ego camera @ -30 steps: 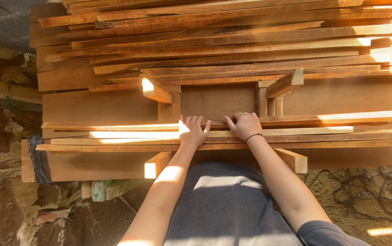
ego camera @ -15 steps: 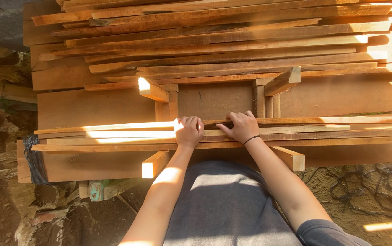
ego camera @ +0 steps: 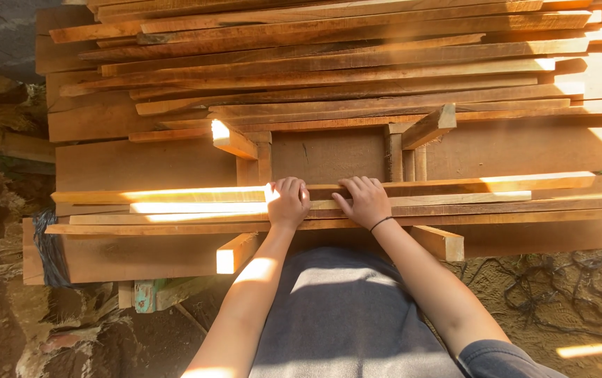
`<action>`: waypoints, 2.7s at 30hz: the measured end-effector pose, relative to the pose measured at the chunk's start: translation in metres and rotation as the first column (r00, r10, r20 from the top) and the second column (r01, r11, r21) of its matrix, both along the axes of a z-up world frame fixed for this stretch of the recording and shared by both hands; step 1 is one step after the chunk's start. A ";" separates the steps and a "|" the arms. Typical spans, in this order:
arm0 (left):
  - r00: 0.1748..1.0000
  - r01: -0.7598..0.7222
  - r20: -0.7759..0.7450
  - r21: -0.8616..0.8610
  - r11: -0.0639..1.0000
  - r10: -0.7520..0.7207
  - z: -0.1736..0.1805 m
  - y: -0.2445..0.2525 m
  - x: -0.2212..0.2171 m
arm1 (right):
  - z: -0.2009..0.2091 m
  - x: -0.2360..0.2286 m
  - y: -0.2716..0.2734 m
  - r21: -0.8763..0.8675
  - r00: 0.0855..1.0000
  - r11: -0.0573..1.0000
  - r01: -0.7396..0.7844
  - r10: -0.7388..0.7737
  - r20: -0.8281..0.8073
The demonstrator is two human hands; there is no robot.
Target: The recorder sorts through a stack of wooden slats, aligns them on a wooden frame, and ties them into bundles using plastic straps.
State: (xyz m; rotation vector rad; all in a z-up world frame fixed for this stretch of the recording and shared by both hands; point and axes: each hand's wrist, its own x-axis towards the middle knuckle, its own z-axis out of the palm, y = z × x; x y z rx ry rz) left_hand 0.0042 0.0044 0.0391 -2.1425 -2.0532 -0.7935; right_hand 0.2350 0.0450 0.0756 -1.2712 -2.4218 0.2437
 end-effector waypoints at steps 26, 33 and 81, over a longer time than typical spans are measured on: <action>0.952 0.028 0.287 -0.430 0.902 0.107 0.073 -0.035 0.000 | -0.002 0.000 -0.020 -0.257 0.811 0.962 -0.090 0.221 0.541; 0.368 0.055 0.723 -0.644 0.763 0.584 0.050 -0.118 -0.013 | 0.002 0.002 -0.018 -0.278 0.843 0.956 -0.091 0.222 0.490; -0.765 0.077 0.301 -0.835 0.545 0.569 0.068 0.070 0.010 | -0.015 -0.011 0.085 -0.314 0.830 0.949 0.007 0.170 0.531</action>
